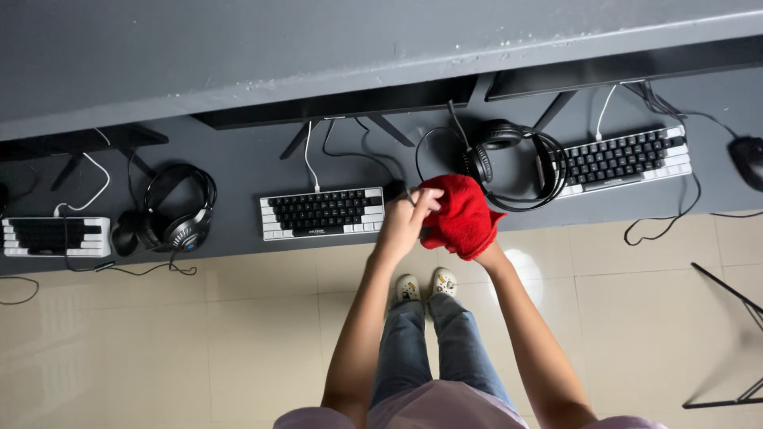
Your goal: The person wipes a pair of headphones with a red cloth, then cleans a keyboard and mouse on a desk. They continue wiping the headphones and other peripherals, moving between different computer setups on the desk.
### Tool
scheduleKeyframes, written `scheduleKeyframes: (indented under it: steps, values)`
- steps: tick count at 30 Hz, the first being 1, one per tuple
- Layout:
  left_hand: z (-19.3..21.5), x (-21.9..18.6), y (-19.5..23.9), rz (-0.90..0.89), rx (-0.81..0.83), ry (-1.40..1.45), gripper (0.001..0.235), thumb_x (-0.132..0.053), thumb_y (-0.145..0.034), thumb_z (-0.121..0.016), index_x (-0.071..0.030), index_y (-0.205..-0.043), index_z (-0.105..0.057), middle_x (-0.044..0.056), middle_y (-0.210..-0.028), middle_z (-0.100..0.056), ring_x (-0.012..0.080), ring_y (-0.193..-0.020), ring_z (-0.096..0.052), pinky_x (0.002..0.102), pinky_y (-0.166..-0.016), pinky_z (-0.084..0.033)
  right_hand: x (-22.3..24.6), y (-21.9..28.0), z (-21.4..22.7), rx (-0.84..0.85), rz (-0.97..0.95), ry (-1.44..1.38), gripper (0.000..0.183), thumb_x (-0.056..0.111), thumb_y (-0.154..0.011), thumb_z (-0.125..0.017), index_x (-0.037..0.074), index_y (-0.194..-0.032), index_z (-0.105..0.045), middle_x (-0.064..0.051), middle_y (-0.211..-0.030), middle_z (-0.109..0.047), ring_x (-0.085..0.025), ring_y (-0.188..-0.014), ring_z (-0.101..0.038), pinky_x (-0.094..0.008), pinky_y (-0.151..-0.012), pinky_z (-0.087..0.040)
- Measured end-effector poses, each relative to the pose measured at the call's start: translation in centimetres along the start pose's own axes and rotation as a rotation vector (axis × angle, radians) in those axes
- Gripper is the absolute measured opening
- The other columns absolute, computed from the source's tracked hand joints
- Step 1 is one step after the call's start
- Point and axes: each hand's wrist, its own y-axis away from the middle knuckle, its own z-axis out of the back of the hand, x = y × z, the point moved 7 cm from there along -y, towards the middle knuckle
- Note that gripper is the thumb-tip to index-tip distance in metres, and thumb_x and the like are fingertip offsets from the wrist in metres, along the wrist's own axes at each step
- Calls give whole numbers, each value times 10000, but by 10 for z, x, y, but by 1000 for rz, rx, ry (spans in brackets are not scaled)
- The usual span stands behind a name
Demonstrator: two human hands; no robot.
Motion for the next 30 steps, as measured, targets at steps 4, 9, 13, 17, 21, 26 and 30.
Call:
scheduleKeyframes:
  steps: [4,9,13,17,21,26,30]
  values:
    - [10,3,1,89,49,20,410,-280,-1125,-404,-11,-1094,-711,47,-832,-742,95,-700,-632,240,-697,-543,58,4,-22,4,-74,0,357,138,-839,-789,62,-1174,-692,-82,-927,-734,-157,-687,-670,-297,-557,-543]
    - [22,15,5,161,-2,426,491,-337,-1139,-355,15,-969,-654,93,-781,-737,116,-639,-603,263,-631,-499,108,4,-46,204,388,342,443,86,-762,-825,86,-1174,-664,-41,-1105,-711,-171,-1017,-682,-303,-894,-571]
    - [28,27,8,184,-67,578,491,-366,-1142,-364,5,-961,-630,84,-778,-698,135,-661,-624,279,-627,-480,89,-7,-41,157,603,300,581,79,-793,-782,63,-1342,-592,-88,-1266,-655,-235,-1177,-618,-359,-1024,-486]
    - [39,44,10,136,-216,858,429,-359,-1119,-427,-9,-1004,-648,46,-758,-623,133,-688,-554,286,-654,-433,55,-19,-23,97,503,214,493,113,-847,-750,98,-1325,-633,-81,-1288,-677,-222,-1188,-647,-340,-1031,-504]
    - [55,36,14,41,-263,1054,253,-268,-1116,-522,-35,-1131,-618,-9,-757,-502,108,-734,-433,270,-685,-355,70,-8,-25,63,189,-217,444,181,-885,-624,102,-1322,-609,-63,-1250,-697,-185,-1102,-689,-320,-928,-553]
    - [53,30,20,-20,-251,1063,206,-209,-1105,-538,-61,-1246,-561,-16,-824,-476,104,-798,-422,275,-734,-349,111,21,-35,9,-216,-740,433,281,-933,-477,109,-1317,-580,-43,-1201,-725,-145,-993,-747,-301,-799,-617]
    - [34,27,22,-35,-238,1057,205,-192,-1094,-506,-73,-1259,-535,2,-850,-504,116,-806,-446,284,-761,-374,55,16,-49,32,-375,-562,511,468,-974,-326,165,-1253,-629,-17,-1021,-768,-120,-703,-677,-240,-484,-475]
